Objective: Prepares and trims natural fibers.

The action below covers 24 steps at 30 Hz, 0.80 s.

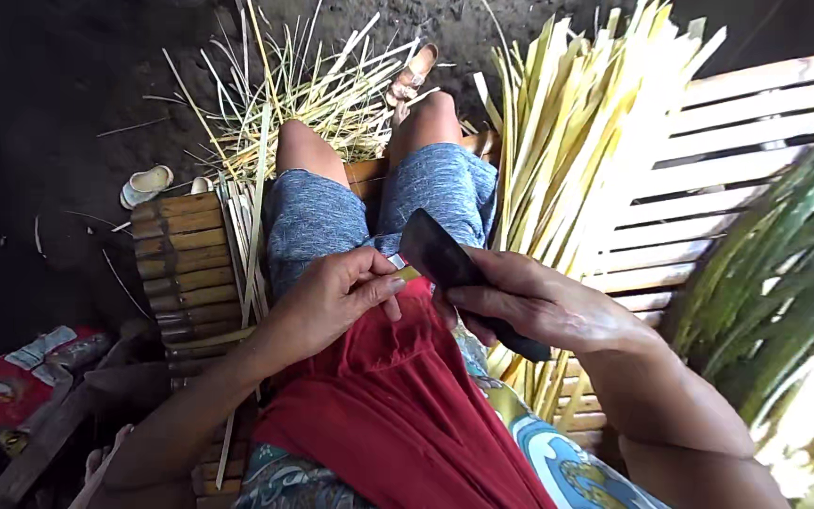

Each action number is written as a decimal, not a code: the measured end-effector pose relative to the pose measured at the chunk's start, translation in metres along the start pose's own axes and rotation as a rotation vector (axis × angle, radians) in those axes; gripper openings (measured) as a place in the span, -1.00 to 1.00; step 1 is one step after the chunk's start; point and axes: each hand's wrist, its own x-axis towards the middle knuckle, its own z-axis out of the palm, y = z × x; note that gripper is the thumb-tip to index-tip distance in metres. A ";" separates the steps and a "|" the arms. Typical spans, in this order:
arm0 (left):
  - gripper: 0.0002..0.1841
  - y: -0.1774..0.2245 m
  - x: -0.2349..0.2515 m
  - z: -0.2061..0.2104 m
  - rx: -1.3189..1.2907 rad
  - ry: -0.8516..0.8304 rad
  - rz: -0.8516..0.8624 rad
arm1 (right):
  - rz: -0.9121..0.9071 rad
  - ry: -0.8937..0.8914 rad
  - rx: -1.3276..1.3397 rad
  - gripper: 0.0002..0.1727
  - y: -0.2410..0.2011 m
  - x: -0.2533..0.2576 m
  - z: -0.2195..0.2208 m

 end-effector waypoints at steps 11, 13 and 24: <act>-0.90 0.002 -0.001 -0.001 -0.054 0.029 0.055 | 0.000 -0.055 -0.011 -0.84 -0.008 0.003 -0.002; -0.90 0.004 -0.002 -0.002 -0.042 0.028 0.072 | 0.027 -0.073 0.025 -0.85 -0.011 0.004 -0.001; -0.86 0.009 -0.002 0.000 0.104 0.045 0.137 | -0.062 0.010 -0.046 -0.85 -0.014 0.015 0.023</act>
